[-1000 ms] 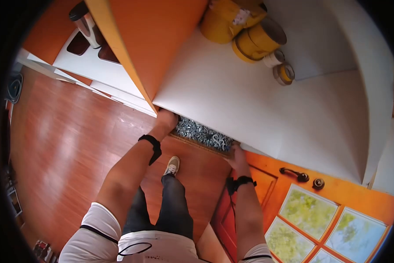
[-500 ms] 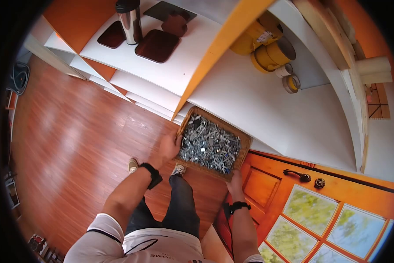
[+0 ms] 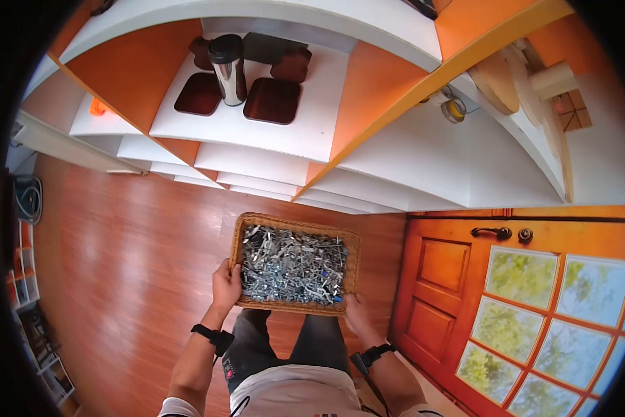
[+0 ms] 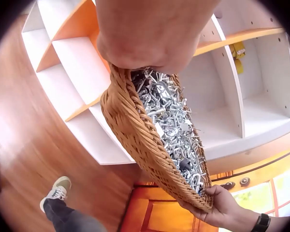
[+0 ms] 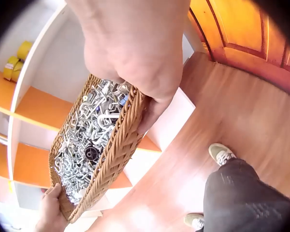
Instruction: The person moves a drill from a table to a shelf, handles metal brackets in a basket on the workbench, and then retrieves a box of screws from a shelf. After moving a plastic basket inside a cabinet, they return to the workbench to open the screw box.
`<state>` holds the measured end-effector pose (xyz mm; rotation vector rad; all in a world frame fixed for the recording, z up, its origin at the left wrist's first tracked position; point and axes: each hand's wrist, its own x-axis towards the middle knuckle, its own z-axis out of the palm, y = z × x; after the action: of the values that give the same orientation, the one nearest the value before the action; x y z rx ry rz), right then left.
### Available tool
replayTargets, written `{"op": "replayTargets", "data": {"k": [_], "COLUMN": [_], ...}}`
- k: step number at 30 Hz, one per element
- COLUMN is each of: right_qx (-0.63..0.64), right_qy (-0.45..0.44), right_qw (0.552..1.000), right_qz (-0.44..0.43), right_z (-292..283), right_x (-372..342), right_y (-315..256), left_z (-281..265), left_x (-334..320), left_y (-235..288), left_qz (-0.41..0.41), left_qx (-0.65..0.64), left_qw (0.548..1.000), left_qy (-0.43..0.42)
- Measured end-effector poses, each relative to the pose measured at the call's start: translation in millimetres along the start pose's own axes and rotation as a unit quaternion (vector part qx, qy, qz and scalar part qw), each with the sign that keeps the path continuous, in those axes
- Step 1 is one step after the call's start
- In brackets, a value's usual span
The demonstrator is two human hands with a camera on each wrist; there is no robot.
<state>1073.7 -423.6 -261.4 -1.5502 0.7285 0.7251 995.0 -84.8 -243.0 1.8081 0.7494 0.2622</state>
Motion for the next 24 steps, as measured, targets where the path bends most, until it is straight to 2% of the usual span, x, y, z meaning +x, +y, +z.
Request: {"op": "replayTargets", "data": {"k": [2, 5, 7, 8, 10, 11, 13, 14, 16, 18, 19, 20, 21, 24], "right_qx": [0.022, 0.069, 0.021, 0.025, -0.092, -0.094, -0.228, -0.235, -0.031, -0.046, -0.062, -0.078, -0.120, -0.167], "right_qy": [-0.006, -0.039, -0.050, -0.051, -0.032, -0.032, -0.009, -0.012, -0.043, -0.042, -0.053, -0.065, -0.063, -0.037], "right_qw": [1.000, 0.996, 0.992, 0.992, 0.982, 0.981, 0.955, 0.953, 0.993, 0.993, 0.989, 0.983, 0.982, 0.973], "right_qz": [-0.001, -0.044, -0.113, -0.116, -0.162, -0.166, -0.187, -0.191, -0.109, -0.102, -0.127, -0.153, -0.133, -0.153], "right_z": [41, 92, 122, 136, 155, 161, 164, 172, 192, 190, 188, 182, 178, 196], "right_x": [0, 24, 38, 46, 65, 70, 77, 75, 53, 59, 67, 76, 79, 63], "right_y": [-4, -6, -19, -26, -32, -32, -29, -27, -31, -34, -28, -23, -28, -70], "left_z": [-32, -53, -70, -73, -79, -81, -75, -79, -85, -87, -93, -89, -89, -85], "left_x": [20, 63, 94, 113, 147, 167, 191, 199, 209, 210, 204, 202, 200, 196], "left_y": [-4, -40, -37, -37, -44, -45, -59, -64, -65, -62, -51, -54, -56, -54], "left_qz": [-0.032, 0.020, 0.033, 0.037, 0.101, 0.148, 0.124, 0.106, 0.111, 0.076, 0.031, 0.026, 0.030, 0.037], "left_qx": [0.035, 0.013, 0.010, 0.012, -0.022, 0.007, 0.019, 0.038, 0.040, 0.029, 0.072, 0.068, 0.060, 0.049], "left_qw": [0.999, 1.000, 0.999, 0.999, 0.994, 0.988, 0.992, 0.994, 0.993, 0.996, 0.996, 0.997, 0.998, 0.998], "left_qy": [-0.010, 0.018, 0.025, 0.025, 0.048, 0.050, 0.030, 0.007, 0.010, -0.021, -0.034, -0.031, -0.019, 0.022]}}
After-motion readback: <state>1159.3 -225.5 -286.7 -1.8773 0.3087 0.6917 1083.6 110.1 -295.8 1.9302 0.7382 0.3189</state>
